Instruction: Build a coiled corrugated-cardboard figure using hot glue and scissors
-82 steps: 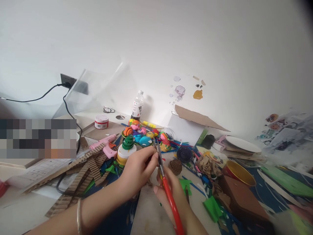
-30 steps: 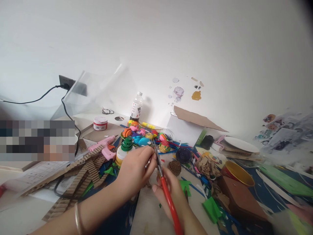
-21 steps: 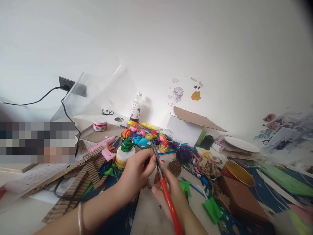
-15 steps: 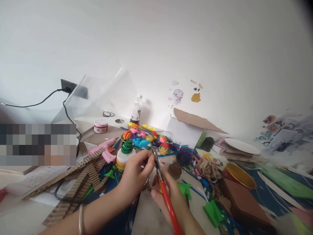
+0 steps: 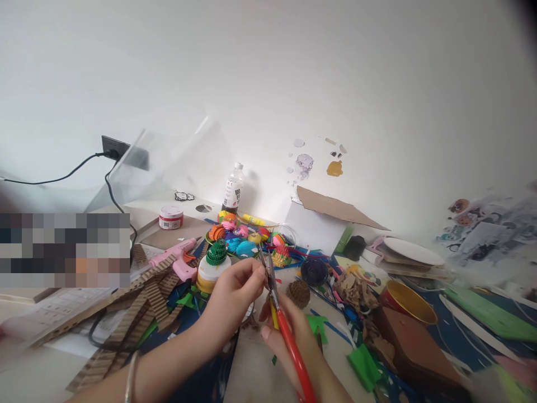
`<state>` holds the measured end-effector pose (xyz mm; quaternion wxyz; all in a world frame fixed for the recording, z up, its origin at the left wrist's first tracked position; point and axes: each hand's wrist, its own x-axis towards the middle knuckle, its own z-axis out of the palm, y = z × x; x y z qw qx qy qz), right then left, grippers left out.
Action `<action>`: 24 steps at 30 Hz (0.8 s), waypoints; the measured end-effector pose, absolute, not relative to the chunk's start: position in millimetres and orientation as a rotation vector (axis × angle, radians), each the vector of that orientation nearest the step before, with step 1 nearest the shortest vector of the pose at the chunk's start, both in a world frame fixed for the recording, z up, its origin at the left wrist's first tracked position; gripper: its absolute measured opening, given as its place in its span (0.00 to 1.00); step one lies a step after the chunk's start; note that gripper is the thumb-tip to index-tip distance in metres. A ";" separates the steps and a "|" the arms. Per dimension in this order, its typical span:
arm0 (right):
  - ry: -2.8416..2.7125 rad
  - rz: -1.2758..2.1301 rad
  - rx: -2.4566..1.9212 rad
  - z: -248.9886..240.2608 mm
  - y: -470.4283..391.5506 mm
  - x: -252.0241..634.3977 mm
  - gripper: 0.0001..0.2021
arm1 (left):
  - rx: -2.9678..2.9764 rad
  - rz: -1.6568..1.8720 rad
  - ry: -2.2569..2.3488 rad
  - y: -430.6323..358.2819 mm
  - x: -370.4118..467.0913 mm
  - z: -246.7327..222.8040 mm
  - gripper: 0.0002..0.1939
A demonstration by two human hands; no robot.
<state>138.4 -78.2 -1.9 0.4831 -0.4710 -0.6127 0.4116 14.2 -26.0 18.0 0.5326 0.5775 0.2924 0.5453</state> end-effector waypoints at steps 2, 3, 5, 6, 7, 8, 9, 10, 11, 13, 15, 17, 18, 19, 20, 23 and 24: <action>-1.512 0.994 -1.146 -0.7 -78.2 139.4 0.29 | 1.293 1.260 0.655 -26.1 15.1 18.5 0.15; -1.522 0.988 -1.145 -0.6 -78.2 140.0 0.29 | 1.270 1.242 0.644 -26.5 15.3 18.9 0.14; -1.534 0.971 -1.147 -1.6 -77.8 140.7 0.29 | 1.286 1.236 0.658 -27.9 15.2 19.7 0.14; -1.538 0.962 -1.149 -2.6 -77.5 140.9 0.29 | 1.323 1.249 0.681 -28.9 15.0 20.0 0.14; -1.540 0.953 -1.152 -3.9 -77.2 141.0 0.29 | 1.375 1.269 0.711 -30.0 14.7 20.3 0.14; -1.540 0.947 -1.158 -5.3 -76.8 141.0 0.30 | 1.433 1.292 0.742 -31.1 14.5 20.3 0.14; -1.540 0.940 -1.164 -6.6 -76.5 141.0 0.30 | 1.490 1.311 0.767 -32.2 14.3 20.1 0.14; -1.539 0.932 -1.171 -7.7 -76.2 141.0 0.30 | 1.539 1.322 0.784 -33.3 14.2 19.6 0.14; -1.539 0.924 -1.179 -8.5 -76.1 141.1 0.30 | 1.578 1.327 0.791 -34.2 14.2 19.0 0.14; -1.542 0.911 -1.191 -9.0 -76.0 141.7 0.29 | 1.634 1.320 0.787 -35.4 14.1 17.4 0.14; -1.548 0.904 -1.191 -8.1 -76.1 142.5 0.28 | 1.693 1.300 0.789 -35.6 13.4 16.0 0.14; -1.555 0.901 -1.180 -6.4 -76.4 143.2 0.28 | 1.795 1.294 0.826 -34.5 11.7 15.3 0.14; -1.558 0.899 -1.173 -5.5 -76.5 143.4 0.28 | 1.860 1.297 0.862 -33.7 10.5 15.2 0.15; -1.560 0.897 -1.168 -4.7 -76.6 143.4 0.28 | 1.932 1.300 0.904 -32.7 9.1 15.3 0.15; -1.563 0.897 -1.164 -4.1 -76.6 143.3 0.28 | 2.005 1.305 0.947 -31.7 7.7 15.5 0.15; -1.570 0.908 -1.149 -3.5 -76.2 142.7 0.27 | 2.189 1.319 1.056 -29.1 4.2 16.3 0.14; -1.566 0.908 -1.147 -3.7 -76.0 142.6 0.28 | 2.232 1.328 1.076 -28.6 3.5 16.5 0.13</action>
